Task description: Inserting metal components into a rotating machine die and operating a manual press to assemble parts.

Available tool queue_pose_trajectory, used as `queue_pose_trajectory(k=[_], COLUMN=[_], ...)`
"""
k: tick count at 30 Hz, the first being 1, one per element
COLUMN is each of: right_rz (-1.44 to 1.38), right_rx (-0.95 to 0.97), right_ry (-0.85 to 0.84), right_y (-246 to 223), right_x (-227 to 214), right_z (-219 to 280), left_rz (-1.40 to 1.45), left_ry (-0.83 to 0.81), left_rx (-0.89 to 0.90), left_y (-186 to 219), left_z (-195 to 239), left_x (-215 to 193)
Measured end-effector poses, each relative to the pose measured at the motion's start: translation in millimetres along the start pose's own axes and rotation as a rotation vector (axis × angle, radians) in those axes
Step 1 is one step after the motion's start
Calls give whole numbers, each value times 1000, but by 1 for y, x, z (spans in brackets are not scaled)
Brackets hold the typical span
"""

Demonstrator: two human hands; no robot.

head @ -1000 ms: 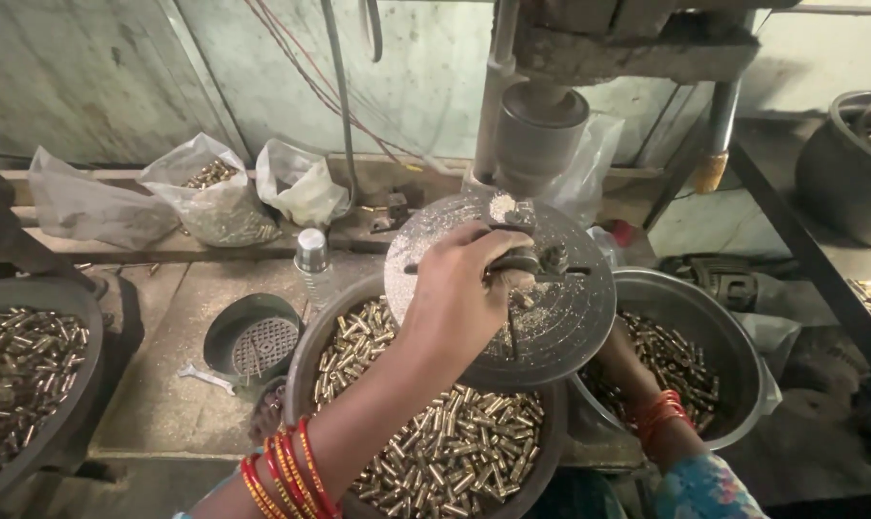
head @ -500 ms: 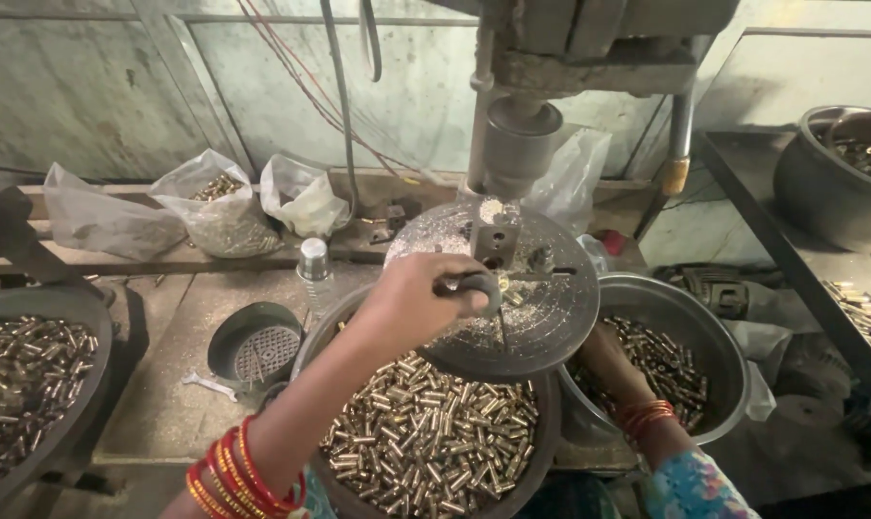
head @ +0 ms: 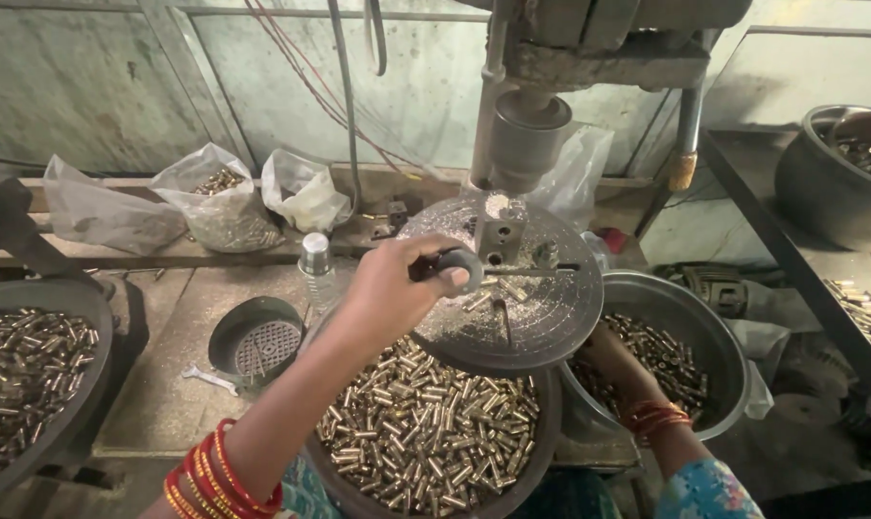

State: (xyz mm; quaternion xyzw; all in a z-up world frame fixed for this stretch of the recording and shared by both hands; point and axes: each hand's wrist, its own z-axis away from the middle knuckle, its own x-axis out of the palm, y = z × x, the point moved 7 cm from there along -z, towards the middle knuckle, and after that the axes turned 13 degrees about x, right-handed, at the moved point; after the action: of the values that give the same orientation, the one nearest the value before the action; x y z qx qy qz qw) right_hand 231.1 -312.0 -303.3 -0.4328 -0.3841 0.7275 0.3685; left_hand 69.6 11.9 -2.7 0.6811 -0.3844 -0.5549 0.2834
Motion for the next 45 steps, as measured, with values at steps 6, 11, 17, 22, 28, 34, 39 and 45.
queue_pose_trajectory(k=[6,11,17,22,28,34,39,45], right_rz=[-272,319,-406,-916,-864,-602,-229,-407], right_rx=[-15,126,4,-329,-297,-420,-636,-346], right_ry=[-34,341,547,186,57,216,514,294], right_y=[35,24,-141,-189,-223,-248,-271,-246], right_x=[4,-26,-45,-24,22,33,35,32], right_z=[-24,-15,152,173,188,207,233,195], left_rz=[1,39,411,423,545,898,1233,723], left_ry=[23,-8,-88,-192,-231,-265,-256,-311], left_rx=[88,35,91,97,220,172,-151,65], left_y=[15,13,1,31,28,8,1,28], left_z=[-3,0,-3,6,7,9,12,12], left_x=[1,2,21,33,47,59,74,45])
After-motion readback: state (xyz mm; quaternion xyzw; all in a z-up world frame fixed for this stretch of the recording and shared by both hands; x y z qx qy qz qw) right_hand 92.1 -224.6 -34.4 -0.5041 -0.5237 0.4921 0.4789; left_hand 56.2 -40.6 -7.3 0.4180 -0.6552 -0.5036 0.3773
